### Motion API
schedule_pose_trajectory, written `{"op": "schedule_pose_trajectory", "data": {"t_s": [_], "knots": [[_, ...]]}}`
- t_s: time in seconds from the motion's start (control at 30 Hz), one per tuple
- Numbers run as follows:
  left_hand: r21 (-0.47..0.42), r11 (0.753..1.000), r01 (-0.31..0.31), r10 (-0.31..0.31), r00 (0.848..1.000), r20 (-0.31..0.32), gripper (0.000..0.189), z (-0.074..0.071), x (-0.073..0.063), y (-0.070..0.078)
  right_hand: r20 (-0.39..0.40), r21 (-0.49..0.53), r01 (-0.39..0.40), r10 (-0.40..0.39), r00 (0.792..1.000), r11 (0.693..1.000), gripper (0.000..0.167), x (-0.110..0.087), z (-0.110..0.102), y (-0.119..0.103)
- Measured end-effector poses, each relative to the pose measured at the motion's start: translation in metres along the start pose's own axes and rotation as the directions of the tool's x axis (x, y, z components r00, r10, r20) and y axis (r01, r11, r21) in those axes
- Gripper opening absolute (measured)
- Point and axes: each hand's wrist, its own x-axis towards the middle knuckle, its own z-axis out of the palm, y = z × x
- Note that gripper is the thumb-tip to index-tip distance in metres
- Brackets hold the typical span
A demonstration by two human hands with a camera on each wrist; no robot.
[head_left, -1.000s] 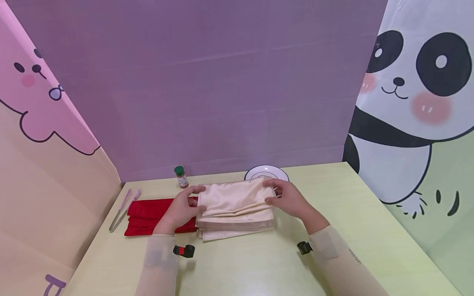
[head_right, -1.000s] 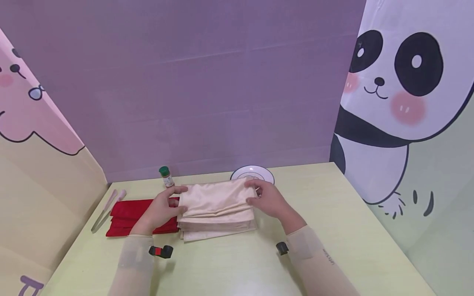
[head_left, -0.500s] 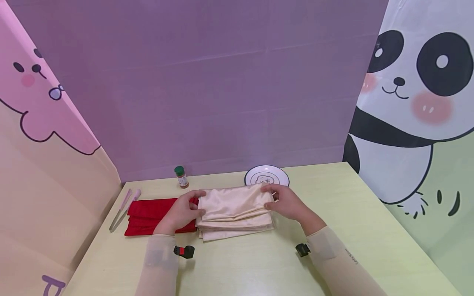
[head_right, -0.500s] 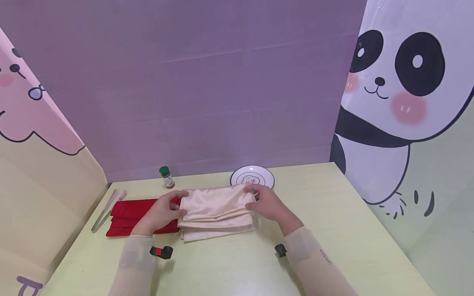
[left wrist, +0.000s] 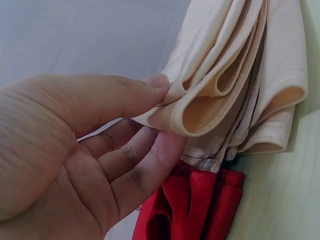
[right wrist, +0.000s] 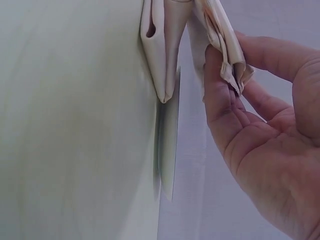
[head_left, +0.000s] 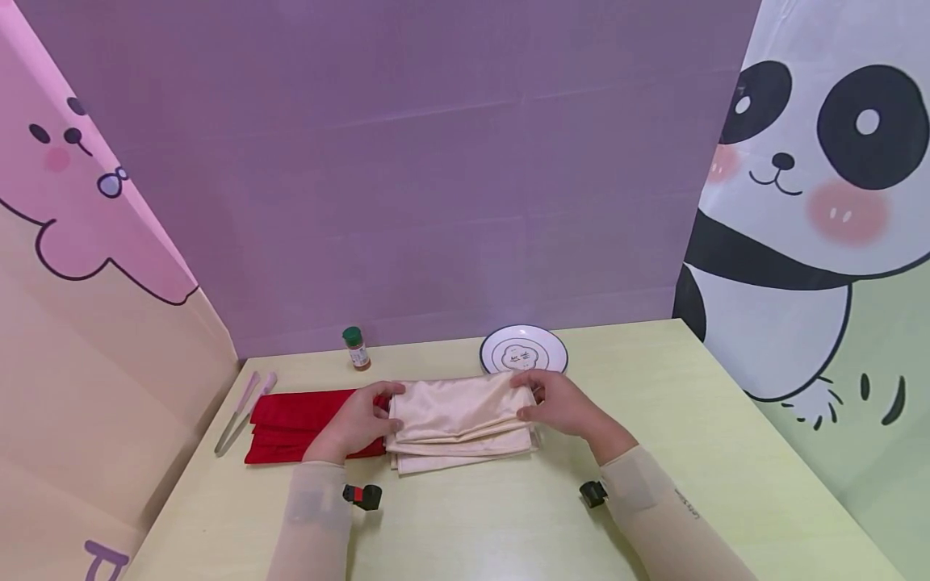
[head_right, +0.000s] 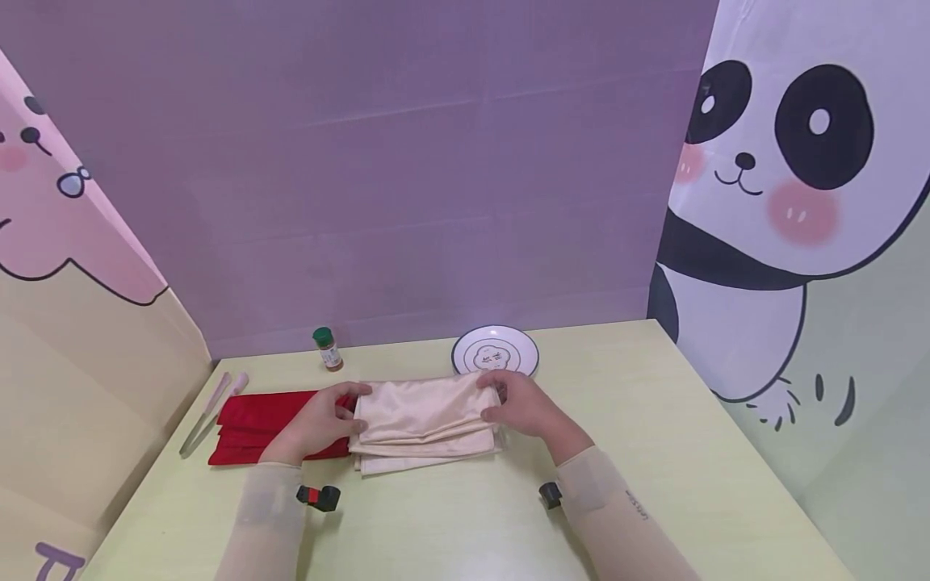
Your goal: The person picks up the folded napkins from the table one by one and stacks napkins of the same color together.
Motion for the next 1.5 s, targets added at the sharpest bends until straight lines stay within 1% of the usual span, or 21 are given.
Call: {"op": "schedule_pose_trajectory", "data": {"t_s": [0.17,0.3,0.53,0.67,0.83,1.07,1.23,1.37,1.5], "knots": [[0.024,1.000,0.008,-0.009,1.000,0.014,0.054,0.001,0.001,-0.001,0.015,-0.041,-0.009,0.010,1.000,0.999,0.042,0.000,0.000,0.003],[0.073,0.997,0.005,-0.006,1.000,0.021,0.055,0.001,0.001,-0.001,0.023,-0.053,-0.019,0.021,1.000,0.998,0.043,0.000,0.001,0.004],[0.152,0.988,0.034,-0.038,0.999,0.025,0.055,0.003,0.002,0.001,0.042,-0.060,-0.031,0.034,0.999,0.998,0.041,0.000,0.001,0.008],[0.187,0.982,0.038,-0.044,0.999,0.025,0.055,0.003,0.002,0.001,0.059,-0.067,-0.035,0.039,0.997,0.997,0.040,0.001,0.002,0.010],[0.210,0.977,0.045,-0.056,0.997,0.044,0.054,0.004,0.001,0.002,0.092,-0.076,-0.049,0.056,0.994,0.996,0.039,0.000,0.002,0.013],[0.231,0.972,0.049,-0.064,0.996,0.056,0.055,0.004,-0.001,0.005,0.131,-0.079,-0.035,0.045,0.990,0.996,0.039,-0.003,0.000,0.012],[0.228,0.972,0.055,-0.071,0.996,0.062,0.053,0.004,-0.002,0.008,0.151,-0.075,-0.074,0.084,0.985,0.994,0.039,-0.003,0.000,0.011],[0.235,0.971,0.050,-0.068,0.996,0.066,0.052,0.005,-0.004,0.011,0.141,-0.087,-0.096,0.108,0.984,0.992,0.040,-0.003,0.001,0.010],[0.245,0.969,0.034,-0.052,0.996,0.068,0.051,0.006,-0.004,0.012,0.131,-0.112,-0.109,0.123,0.984,0.988,0.039,-0.003,0.001,0.008]]}}
